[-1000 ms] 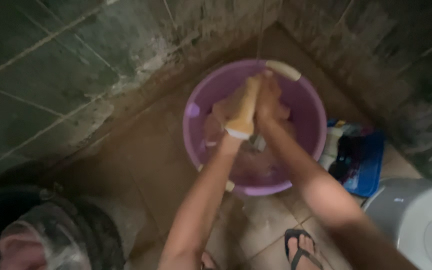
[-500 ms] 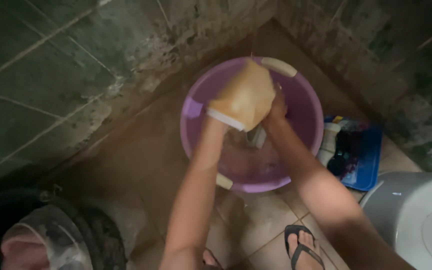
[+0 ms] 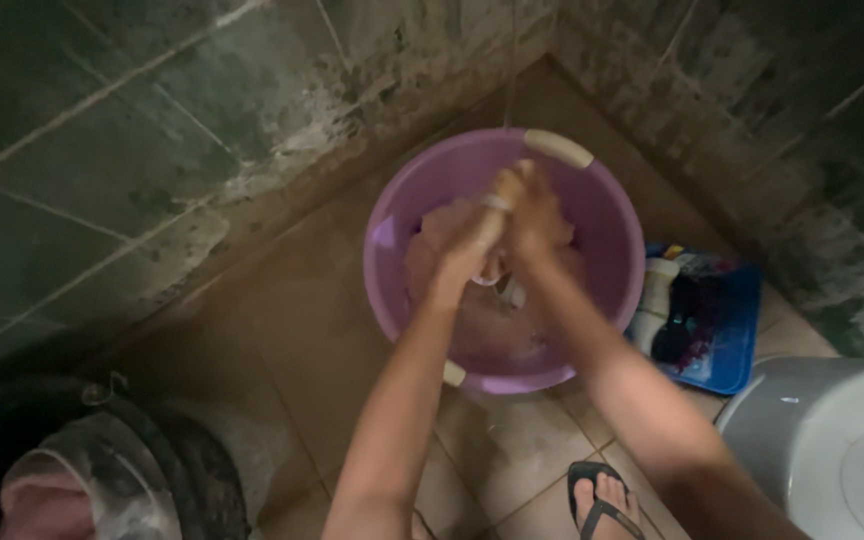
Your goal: The person washes cloths by hand in a basin, scrubbing them and rinsing them under a stream of water.
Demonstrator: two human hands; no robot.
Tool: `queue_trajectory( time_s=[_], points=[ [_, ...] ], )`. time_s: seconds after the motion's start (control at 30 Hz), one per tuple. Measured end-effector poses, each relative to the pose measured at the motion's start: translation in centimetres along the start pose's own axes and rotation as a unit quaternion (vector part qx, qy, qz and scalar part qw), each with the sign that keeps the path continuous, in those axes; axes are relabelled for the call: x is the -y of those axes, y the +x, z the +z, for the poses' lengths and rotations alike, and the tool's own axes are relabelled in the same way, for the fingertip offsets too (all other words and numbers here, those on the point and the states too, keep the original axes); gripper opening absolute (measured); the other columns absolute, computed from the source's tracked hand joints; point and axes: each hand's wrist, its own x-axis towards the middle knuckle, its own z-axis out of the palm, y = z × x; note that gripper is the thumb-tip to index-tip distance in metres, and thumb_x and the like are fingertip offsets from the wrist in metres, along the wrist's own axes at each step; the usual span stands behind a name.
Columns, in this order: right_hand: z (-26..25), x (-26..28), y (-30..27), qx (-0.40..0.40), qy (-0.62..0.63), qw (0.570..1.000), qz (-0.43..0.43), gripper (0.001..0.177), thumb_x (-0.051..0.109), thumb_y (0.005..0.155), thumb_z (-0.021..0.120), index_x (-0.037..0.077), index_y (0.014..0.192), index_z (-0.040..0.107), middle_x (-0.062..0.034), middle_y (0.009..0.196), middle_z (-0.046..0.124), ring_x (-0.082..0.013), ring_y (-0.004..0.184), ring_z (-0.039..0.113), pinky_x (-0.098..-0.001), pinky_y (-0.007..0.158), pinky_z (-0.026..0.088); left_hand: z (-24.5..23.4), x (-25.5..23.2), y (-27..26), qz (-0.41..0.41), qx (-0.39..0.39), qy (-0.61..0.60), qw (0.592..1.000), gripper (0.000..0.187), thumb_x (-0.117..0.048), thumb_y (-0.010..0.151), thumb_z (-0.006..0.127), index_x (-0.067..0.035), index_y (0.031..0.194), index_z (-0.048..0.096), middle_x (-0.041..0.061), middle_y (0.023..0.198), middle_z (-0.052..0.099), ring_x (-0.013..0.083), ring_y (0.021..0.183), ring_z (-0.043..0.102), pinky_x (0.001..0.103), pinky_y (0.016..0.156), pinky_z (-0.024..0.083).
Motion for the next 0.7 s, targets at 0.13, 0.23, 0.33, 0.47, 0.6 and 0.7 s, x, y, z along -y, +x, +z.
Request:
queue_trajectory(
  time_s=[0.13,0.23,0.33,0.47,0.6,0.7],
  points=[
    [0.5,-3.0,-0.5,0.007,-0.071,0.989,-0.129,0.062,0.052,0.106,0.046,-0.002,0.132,0.058,-0.0194,0.118,0.065,-0.0330,0.105,0.064,-0.0486,0.091,0.053,-1.7,-1.1,-0.2,0.000,0.036,-0.027,0.999,0.044,-0.020,0.101,0.051,-0.009,0.143,0.043,0.005,0.141,0.055,0.0206,0.133,0.052,0.033,0.113,0.043],
    [-0.7,-2.6,4.2,0.023,0.140,0.988,0.054,0.061,0.052,0.104,0.049,-0.001,0.135,0.057,-0.0172,0.122,0.065,-0.0308,0.108,0.065,-0.0469,0.094,0.054,-1.7,-2.8,1.7,-0.002,0.036,-0.143,0.989,0.043,-0.020,0.101,0.051,-0.009,0.141,0.043,0.005,0.140,0.055,0.0205,0.132,0.052,0.033,0.112,0.043],
    [-1.4,-2.8,4.8,0.097,0.230,0.968,0.009,0.061,0.051,0.102,0.052,0.001,0.138,0.056,-0.0150,0.125,0.065,-0.0287,0.111,0.066,-0.0452,0.096,0.055,-0.3,-3.8,3.6,-0.036,-0.065,-0.298,0.952,0.042,-0.020,0.101,0.050,-0.009,0.140,0.044,0.005,0.139,0.055,0.0205,0.131,0.053,0.033,0.111,0.043],
    [-0.4,1.8,1.5,0.196,0.285,0.937,-0.045,0.070,0.058,0.100,0.055,0.004,0.144,0.050,-0.0124,0.127,0.063,-0.0266,0.114,0.067,-0.0448,0.100,0.055,1.2,-3.4,3.4,-0.080,-0.113,-0.327,0.935,0.040,-0.019,0.100,0.050,-0.009,0.139,0.044,0.005,0.137,0.055,0.0205,0.129,0.053,0.033,0.110,0.044],
    [-0.6,6.7,-1.5,0.213,0.240,0.946,0.040,0.084,0.065,0.095,0.053,-0.003,0.143,0.045,-0.0217,0.127,0.063,-0.0347,0.113,0.067,-0.0514,0.101,0.056,0.4,-2.9,2.9,-0.070,-0.072,-0.277,0.956,0.039,-0.019,0.100,0.050,-0.009,0.137,0.044,0.005,0.135,0.055,0.0205,0.127,0.053,0.033,0.109,0.044],
    [-1.7,7.7,0.0,0.161,0.315,0.927,0.121,0.084,0.065,0.094,0.050,0.000,0.146,0.044,-0.0227,0.134,0.062,-0.0384,0.120,0.064,-0.0514,0.107,0.050,-2.1,-2.8,2.2,-0.041,0.020,-0.193,0.980,0.038,-0.018,0.100,0.050,-0.008,0.136,0.045,0.005,0.134,0.055,0.0205,0.126,0.053,0.033,0.108,0.044]
  ],
)
